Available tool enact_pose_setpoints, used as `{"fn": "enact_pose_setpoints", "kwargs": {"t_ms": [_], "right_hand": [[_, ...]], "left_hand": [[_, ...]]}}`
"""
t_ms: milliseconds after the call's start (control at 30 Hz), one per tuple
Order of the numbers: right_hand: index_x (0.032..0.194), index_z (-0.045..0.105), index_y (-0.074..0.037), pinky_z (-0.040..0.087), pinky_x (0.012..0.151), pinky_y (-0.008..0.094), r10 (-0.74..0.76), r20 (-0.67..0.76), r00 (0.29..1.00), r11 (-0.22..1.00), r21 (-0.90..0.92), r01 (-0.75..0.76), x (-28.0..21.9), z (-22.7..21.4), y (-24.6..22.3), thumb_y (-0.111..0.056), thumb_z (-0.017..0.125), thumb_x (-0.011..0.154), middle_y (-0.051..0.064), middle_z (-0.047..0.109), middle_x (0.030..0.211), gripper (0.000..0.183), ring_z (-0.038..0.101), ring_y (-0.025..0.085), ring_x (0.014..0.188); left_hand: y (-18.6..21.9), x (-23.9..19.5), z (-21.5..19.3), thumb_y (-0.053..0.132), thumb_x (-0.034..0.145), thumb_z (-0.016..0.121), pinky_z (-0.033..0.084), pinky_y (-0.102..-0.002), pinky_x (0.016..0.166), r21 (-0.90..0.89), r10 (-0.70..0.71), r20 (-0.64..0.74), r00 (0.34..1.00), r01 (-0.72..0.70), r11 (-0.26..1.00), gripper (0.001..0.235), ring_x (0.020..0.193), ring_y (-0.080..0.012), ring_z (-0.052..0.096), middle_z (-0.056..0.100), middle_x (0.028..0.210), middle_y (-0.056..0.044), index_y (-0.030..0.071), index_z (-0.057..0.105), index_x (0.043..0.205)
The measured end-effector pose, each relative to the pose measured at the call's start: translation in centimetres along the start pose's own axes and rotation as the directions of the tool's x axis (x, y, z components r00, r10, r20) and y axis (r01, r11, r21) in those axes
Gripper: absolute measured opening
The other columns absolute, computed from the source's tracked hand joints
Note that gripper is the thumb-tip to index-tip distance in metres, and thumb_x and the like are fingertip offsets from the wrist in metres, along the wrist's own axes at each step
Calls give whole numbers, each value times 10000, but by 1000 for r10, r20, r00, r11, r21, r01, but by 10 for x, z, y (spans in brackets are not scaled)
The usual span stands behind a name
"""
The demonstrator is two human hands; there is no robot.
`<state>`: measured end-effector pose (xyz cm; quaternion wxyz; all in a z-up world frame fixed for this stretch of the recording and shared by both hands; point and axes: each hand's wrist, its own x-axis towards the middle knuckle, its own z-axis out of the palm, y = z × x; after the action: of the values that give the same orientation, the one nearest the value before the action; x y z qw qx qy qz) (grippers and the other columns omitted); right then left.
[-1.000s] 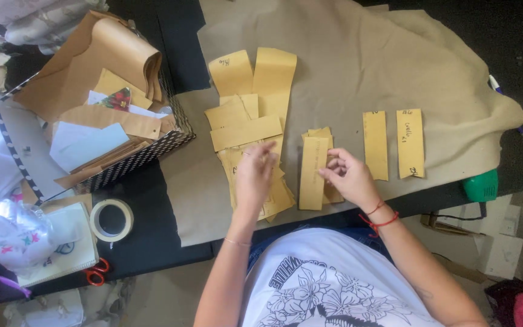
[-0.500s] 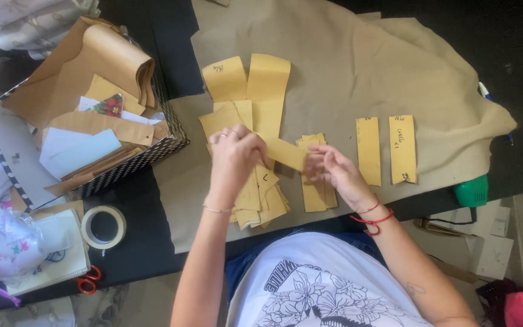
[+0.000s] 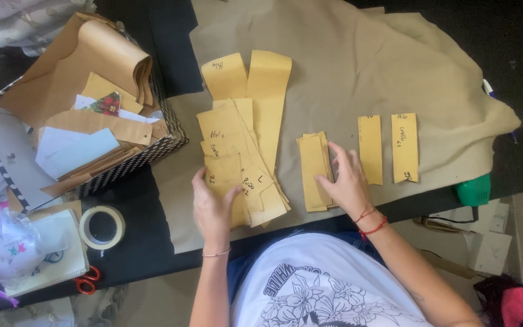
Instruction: The person removes yellow paper pieces from a box and arranges them on a table, sorting them into separate piles by size and handwritten markings. They handle the pieces one at a time, occasionally flipping them over, and place some back into the box before the clip ends.
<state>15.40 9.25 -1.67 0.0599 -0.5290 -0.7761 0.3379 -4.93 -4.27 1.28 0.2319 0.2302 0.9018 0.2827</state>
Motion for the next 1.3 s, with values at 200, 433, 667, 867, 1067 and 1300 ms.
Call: {"fn": "enact_pose_setpoints", "kwargs": {"t_ms": [200, 433, 667, 867, 1067, 1300], "right_hand": [[994, 621, -125, 489, 609, 306, -76, 203, 976, 956, 293, 14, -1, 2, -16, -146, 662, 705, 74, 627, 773, 292, 624, 200, 677], [1074, 580, -97, 497, 713, 306, -56, 330, 942, 819, 555, -146, -9, 2, -29, -254, 685, 729, 86, 622, 872, 393, 586, 152, 801], [975, 482, -41, 472, 581, 233, -4, -13, 1000, 819, 574, 10, 8, -14, 17, -184, 711, 723, 10, 508, 683, 369, 546, 106, 638], [1227, 410, -20, 437, 778, 461, 77, -169, 983, 997, -17, -81, 19, -43, 64, -82, 713, 658, 198, 531, 963, 648, 531, 376, 914], [1214, 441, -8, 438, 712, 374, -59, -285, 957, 997, 21, 68, 6, -40, 13, -11, 687, 696, 127, 448, 944, 574, 511, 275, 824], [1027, 607, -117, 511, 571, 246, -196, 85, 977, 924, 351, 154, 3, -5, -14, -82, 671, 705, 38, 586, 899, 330, 611, 168, 728]], "left_hand": [[-32, 2, 11, 178, 710, 692, 479, -411, 728, 306, 148, -216, 965, -77, 949, 624, 892, -266, 590, 604, 1030, -113, 78, 404, 1255], [11, -13, 18, 19, 738, 678, 474, -194, 605, -456, 91, -196, 976, -173, 873, 269, 725, -102, 580, 565, 791, -9, 85, 565, 973], [27, -22, 28, 65, 714, 676, 492, -273, 712, -619, 176, 166, 970, -36, 784, 242, 773, -157, 624, 619, 835, -72, 57, 601, 944], [-13, 0, -10, 180, 721, 683, 442, -376, 776, -187, 13, -124, 992, -37, 982, 391, 880, -246, 550, 515, 910, -96, 77, 490, 1046], [-26, -3, -11, 203, 642, 759, 435, -422, 725, -76, -160, 52, 986, 163, 984, 647, 803, -296, 579, 558, 848, -129, 60, 387, 1152], [-35, -3, -7, 300, 650, 760, 462, -414, 752, -68, -83, 41, 996, 86, 994, 589, 850, -316, 582, 531, 940, -157, 35, 494, 1103]]}}
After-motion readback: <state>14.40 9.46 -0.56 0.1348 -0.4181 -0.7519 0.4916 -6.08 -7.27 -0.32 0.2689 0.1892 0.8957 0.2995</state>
